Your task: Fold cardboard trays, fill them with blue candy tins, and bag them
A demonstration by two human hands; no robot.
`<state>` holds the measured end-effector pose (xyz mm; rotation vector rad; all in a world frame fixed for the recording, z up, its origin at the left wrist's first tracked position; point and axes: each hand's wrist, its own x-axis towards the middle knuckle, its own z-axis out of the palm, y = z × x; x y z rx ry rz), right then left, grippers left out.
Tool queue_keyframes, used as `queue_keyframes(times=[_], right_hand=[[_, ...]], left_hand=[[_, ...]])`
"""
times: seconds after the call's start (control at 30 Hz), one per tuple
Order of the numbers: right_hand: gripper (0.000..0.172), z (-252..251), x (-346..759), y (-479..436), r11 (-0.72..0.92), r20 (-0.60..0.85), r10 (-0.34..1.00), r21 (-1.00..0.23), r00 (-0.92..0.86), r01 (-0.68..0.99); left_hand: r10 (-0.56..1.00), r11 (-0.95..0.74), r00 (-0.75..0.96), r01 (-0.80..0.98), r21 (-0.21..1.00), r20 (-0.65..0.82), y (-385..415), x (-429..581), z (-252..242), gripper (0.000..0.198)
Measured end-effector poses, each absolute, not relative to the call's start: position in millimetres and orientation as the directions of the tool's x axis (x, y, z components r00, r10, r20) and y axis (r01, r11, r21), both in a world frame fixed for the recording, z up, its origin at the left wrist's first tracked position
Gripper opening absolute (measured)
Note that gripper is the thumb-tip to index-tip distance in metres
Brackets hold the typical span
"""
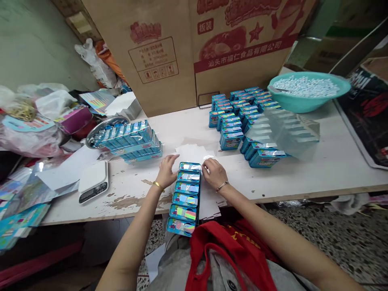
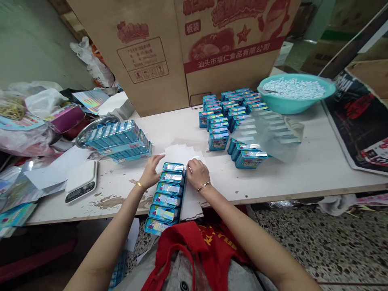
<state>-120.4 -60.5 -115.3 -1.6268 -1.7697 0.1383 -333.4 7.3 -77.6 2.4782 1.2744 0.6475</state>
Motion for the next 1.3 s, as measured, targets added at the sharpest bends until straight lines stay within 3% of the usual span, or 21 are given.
queue_keyframes(times=[0.1, 0.2, 0.3, 0.43, 0.5, 0.6, 0.67, 0.83, 0.97, 1.13, 1.3], right_hand=[[0.015, -111.7, -123.6, -60.7, 0.199, 0.457, 0.885, -0.547, 0.091, 0.813], [0.015, -104.6, -126.3, -62.2, 0.184, 0.468, 0.872, -0.587, 0.145, 0.788], [0.014, -97.1, -127.1, -63.0, 0.181, 0.461, 0.869, -0.636, 0.182, 0.750], [0.015, -87.5, -124.7, -59.8, 0.187, 0.428, 0.886, -0.682, 0.179, 0.707], [0.017, -82.3, -123.4, -57.8, 0.193, 0.411, 0.898, -0.686, 0.155, 0.702], [0.016, -76.3, -124.3, -59.9, 0.215, 0.424, 0.899, -0.640, 0.106, 0.738], [0.015, -75.2, -127.6, -66.1, 0.237, 0.460, 0.885, -0.579, 0.072, 0.780], [0.021, -79.5, -137.9, -85.1, 0.298, 0.555, 0.831, -0.412, -0.022, 0.861], [0.022, -81.1, -138.8, -88.7, 0.321, 0.581, 0.813, -0.373, -0.051, 0.871], [0.020, -85.8, -137.7, -93.1, 0.406, 0.614, 0.783, -0.392, -0.094, 0.826], [0.018, -98.3, -144.3, -104.6, 0.382, 0.589, 0.801, -0.360, -0.110, 0.851]], left_hand=[[0.813, -0.572, 0.527, 0.801, 0.177, 0.245, 8.1, -322.1, -77.9, 0.018], [0.805, -0.555, 0.515, 0.829, 0.068, 0.294, 13.2, -313.6, -68.9, 0.023], [0.805, -0.569, 0.514, 0.810, 0.143, 0.295, 20.1, -314.7, -57.9, 0.020], [0.868, -0.495, 0.481, 0.811, 0.313, 0.127, 25.7, -319.9, -43.6, 0.025], [0.845, -0.531, 0.528, 0.807, 0.258, 0.089, 25.4, -320.4, -36.8, 0.025], [0.742, -0.665, 0.652, 0.745, 0.054, 0.155, 20.6, -321.2, -30.2, 0.023], [0.697, -0.701, 0.689, 0.713, -0.008, 0.200, 14.9, -323.8, -30.4, 0.024], [0.770, -0.635, 0.587, 0.744, 0.209, 0.252, -1.2, -334.6, -41.4, 0.026], [0.733, -0.662, 0.600, 0.738, 0.133, 0.321, -8.2, -340.0, -47.7, 0.030], [0.741, -0.654, 0.570, 0.733, 0.188, 0.356, -10.6, -344.8, -53.1, 0.032], [0.707, -0.683, 0.614, 0.721, 0.116, 0.351, -17.7, -352.1, -67.7, 0.029]])
